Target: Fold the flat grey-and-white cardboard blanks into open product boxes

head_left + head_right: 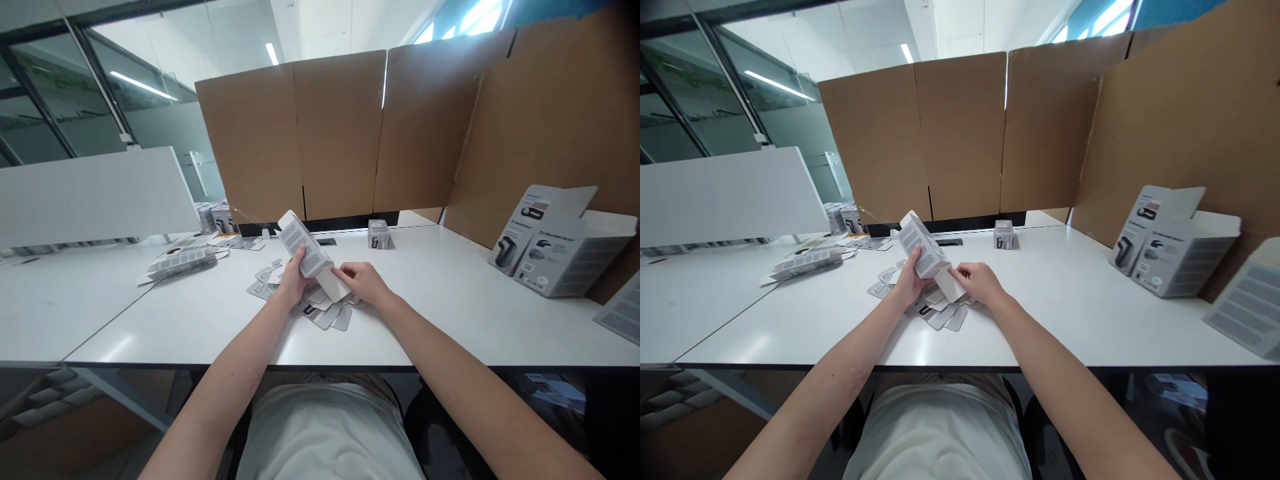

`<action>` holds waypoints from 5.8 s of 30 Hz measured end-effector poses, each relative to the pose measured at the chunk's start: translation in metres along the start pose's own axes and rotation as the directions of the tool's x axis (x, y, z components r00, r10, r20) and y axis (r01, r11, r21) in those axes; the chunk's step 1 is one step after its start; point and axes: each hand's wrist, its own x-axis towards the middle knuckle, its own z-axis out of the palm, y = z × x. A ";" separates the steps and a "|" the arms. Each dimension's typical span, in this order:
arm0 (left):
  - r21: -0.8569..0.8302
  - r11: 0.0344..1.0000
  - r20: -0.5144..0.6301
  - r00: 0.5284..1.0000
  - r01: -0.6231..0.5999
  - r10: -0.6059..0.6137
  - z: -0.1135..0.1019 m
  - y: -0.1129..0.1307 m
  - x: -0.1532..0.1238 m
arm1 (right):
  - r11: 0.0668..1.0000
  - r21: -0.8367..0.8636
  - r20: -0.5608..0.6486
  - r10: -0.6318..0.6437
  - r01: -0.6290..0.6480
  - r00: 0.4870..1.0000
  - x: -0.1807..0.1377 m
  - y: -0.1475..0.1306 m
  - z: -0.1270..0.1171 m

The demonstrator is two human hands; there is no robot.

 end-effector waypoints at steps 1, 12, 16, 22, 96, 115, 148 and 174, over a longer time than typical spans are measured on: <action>-0.008 1.000 -0.016 1.000 -0.014 0.013 -0.001 0.000 0.002 | 1.000 0.002 -0.010 0.007 -0.007 1.000 0.000 0.000 0.000; -0.115 0.977 -0.171 0.973 -0.178 0.157 -0.007 0.003 0.010 | 0.986 0.123 -0.011 0.111 -0.109 0.994 0.000 0.003 0.006; -0.119 0.976 -0.140 0.976 -0.182 0.164 -0.003 0.006 0.004 | 0.978 0.154 -0.040 0.151 -0.143 0.988 0.003 0.007 0.008; -0.050 0.994 -0.050 0.994 -0.098 0.095 0.002 0.009 -0.004 | 0.976 0.076 -0.232 0.217 -0.205 0.948 0.005 0.006 0.002; 0.008 0.996 -0.046 0.995 -0.091 0.092 -0.006 0.005 0.005 | 0.941 0.328 0.091 0.057 -0.084 0.994 0.001 0.001 0.003; -0.016 0.998 0.004 0.998 -0.068 0.068 -0.007 0.005 0.004 | 0.978 0.198 -0.018 0.068 -0.063 0.998 0.002 -0.002 0.003; -0.012 0.992 -0.031 0.992 0.124 -0.124 -0.004 0.008 0.006 | 0.960 0.142 -0.222 -0.205 0.240 0.953 0.001 0.008 0.000; 0.297 0.952 0.172 0.977 0.068 -0.123 -0.006 -0.007 0.003 | 0.979 -0.027 -0.243 -0.205 0.204 0.948 -0.003 0.000 -0.003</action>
